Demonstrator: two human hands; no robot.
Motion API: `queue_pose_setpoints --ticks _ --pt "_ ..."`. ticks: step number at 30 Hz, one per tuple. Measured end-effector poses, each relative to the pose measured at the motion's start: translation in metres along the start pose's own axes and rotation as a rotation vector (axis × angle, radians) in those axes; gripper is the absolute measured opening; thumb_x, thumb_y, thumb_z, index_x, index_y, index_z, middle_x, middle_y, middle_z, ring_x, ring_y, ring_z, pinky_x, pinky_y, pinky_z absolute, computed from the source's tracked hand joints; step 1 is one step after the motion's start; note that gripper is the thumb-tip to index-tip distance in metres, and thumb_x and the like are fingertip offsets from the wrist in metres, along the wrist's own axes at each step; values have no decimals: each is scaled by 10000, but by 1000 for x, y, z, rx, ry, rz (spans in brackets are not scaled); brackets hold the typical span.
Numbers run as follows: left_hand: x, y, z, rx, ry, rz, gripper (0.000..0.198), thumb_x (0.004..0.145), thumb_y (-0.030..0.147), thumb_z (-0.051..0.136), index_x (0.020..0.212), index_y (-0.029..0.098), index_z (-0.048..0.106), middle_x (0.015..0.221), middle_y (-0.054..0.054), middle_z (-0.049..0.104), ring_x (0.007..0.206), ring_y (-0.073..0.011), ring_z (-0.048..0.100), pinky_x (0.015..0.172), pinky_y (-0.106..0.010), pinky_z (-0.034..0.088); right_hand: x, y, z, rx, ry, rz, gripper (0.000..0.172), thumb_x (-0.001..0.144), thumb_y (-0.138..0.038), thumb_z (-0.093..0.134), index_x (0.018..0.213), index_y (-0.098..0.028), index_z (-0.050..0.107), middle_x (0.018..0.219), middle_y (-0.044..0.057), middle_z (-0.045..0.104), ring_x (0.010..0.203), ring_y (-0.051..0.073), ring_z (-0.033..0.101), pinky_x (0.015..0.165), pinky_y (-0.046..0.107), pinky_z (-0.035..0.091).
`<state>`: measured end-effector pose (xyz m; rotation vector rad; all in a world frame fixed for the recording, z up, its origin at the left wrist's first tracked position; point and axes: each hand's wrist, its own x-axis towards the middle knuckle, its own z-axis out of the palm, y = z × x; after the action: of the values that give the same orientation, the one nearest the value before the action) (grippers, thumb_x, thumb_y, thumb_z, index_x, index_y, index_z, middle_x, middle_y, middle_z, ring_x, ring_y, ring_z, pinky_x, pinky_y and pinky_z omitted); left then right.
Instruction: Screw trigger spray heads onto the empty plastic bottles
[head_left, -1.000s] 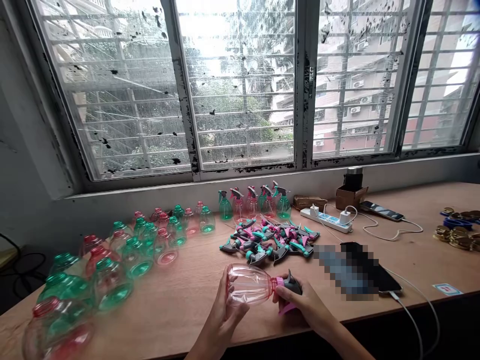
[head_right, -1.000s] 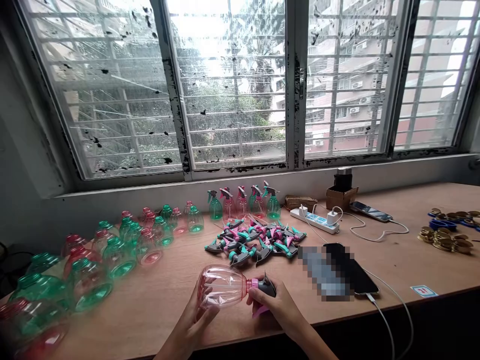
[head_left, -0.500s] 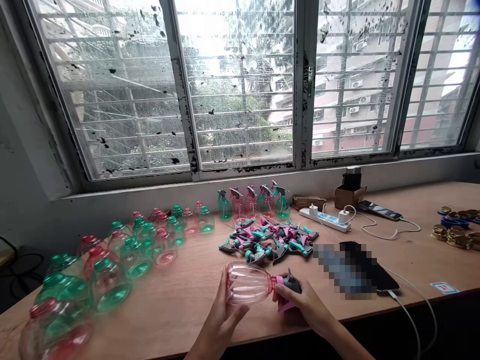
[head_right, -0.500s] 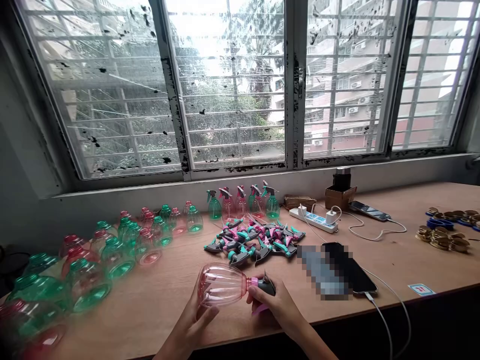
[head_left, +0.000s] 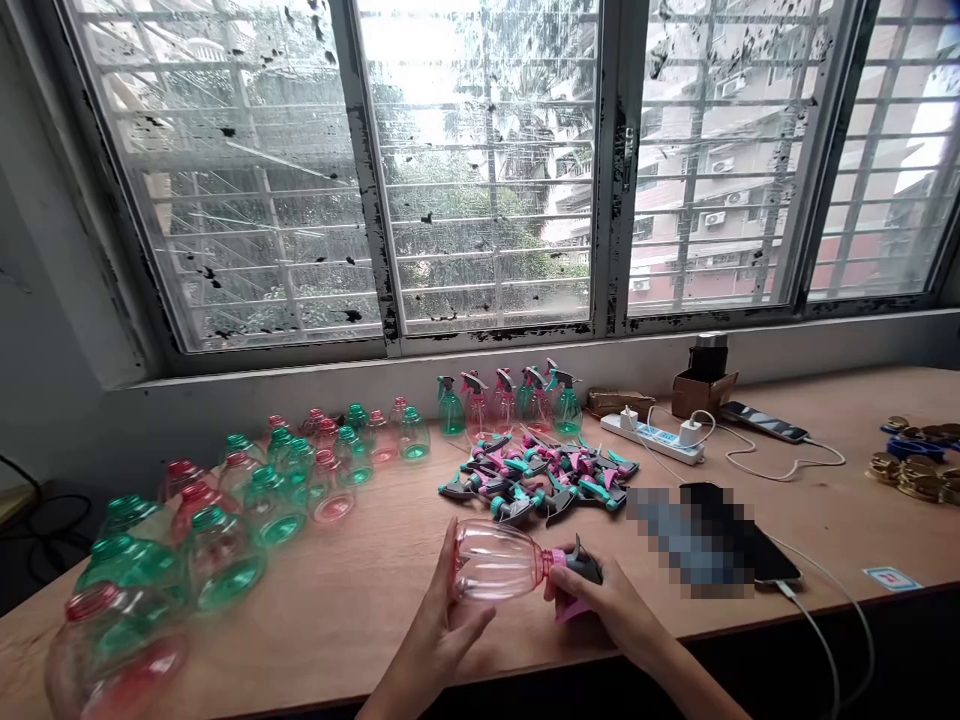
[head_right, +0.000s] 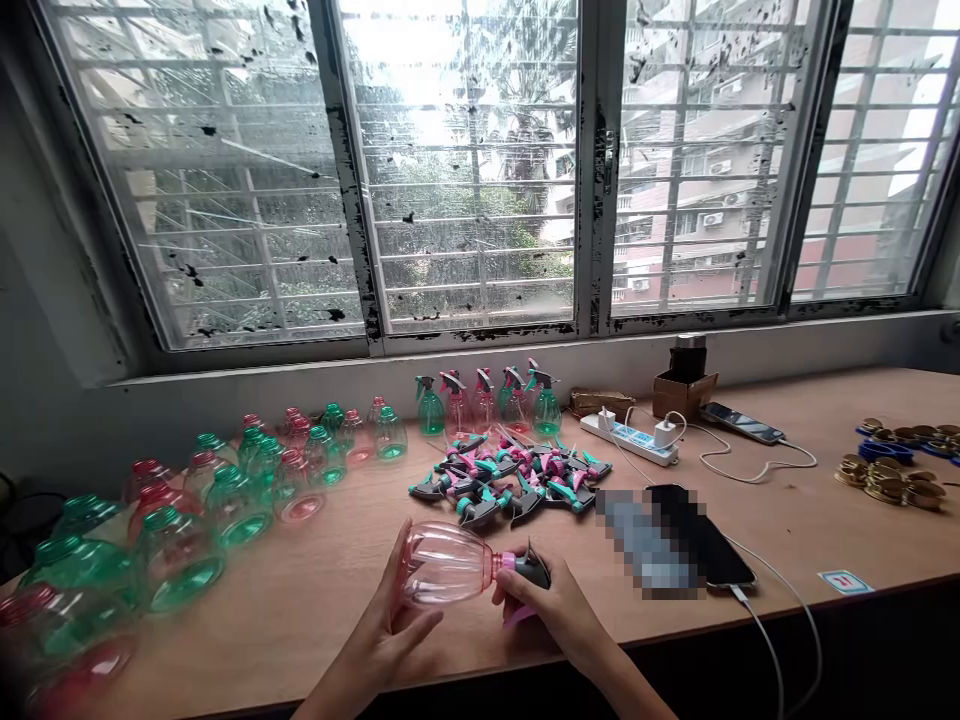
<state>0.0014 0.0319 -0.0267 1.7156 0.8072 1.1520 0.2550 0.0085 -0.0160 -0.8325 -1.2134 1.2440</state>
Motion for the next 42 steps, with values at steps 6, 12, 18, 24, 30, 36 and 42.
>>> queue_pose_setpoints --ticks 6,12,18,24,30,36,42 --pt "-2 4 1 7 37 -39 1112 821 526 777 1639 295 61 1665 -123 324 1509 -376 325 1258 -507 216 -3 -6 3 11 -13 17 437 781 -536 832 930 -166 654 715 39 760 572 180 669 572 288 518" --pt "-2 3 -3 -39 -14 -112 955 864 596 707 1608 219 243 1570 -174 442 1436 -378 436 1224 -495 299 -2 -5 2 5 -5 26 468 775 -564 826 942 -164 652 716 49 767 572 192 678 567 296 525" --pt "-1 5 3 -64 6 -71 1015 863 503 753 1631 279 128 1659 -135 318 1507 -359 341 1260 -477 230 -2 -4 1 8 11 9 427 793 -536 824 936 -176 644 721 37 757 579 186 671 566 292 525" --pt "0 5 2 -27 -11 -62 1061 878 468 748 1634 313 19 1666 -148 295 1510 -369 338 1256 -531 232 -2 -5 1 -6 50 5 483 751 -557 848 977 -165 677 695 26 741 600 201 679 589 304 538" --pt "0 -2 2 112 -7 76 983 894 417 728 1621 370 67 1728 -80 68 1578 -363 118 1266 -556 203 -4 -8 2 -53 59 3 493 732 -509 880 1036 -166 697 735 20 742 681 206 693 652 308 556" --pt "-2 -5 4 125 57 82 927 915 477 678 1627 328 103 1713 -103 150 1560 -362 202 1266 -538 208 -4 -5 2 -52 58 27 451 732 -520 873 938 -161 694 698 28 745 603 192 673 583 297 540" --pt "-6 3 4 23 -27 -3 1157 822 530 780 1628 347 -30 1726 -102 130 1508 -390 328 1252 -552 221 -3 -2 0 -27 29 36 438 750 -517 861 946 -169 683 712 28 753 590 192 679 574 300 552"
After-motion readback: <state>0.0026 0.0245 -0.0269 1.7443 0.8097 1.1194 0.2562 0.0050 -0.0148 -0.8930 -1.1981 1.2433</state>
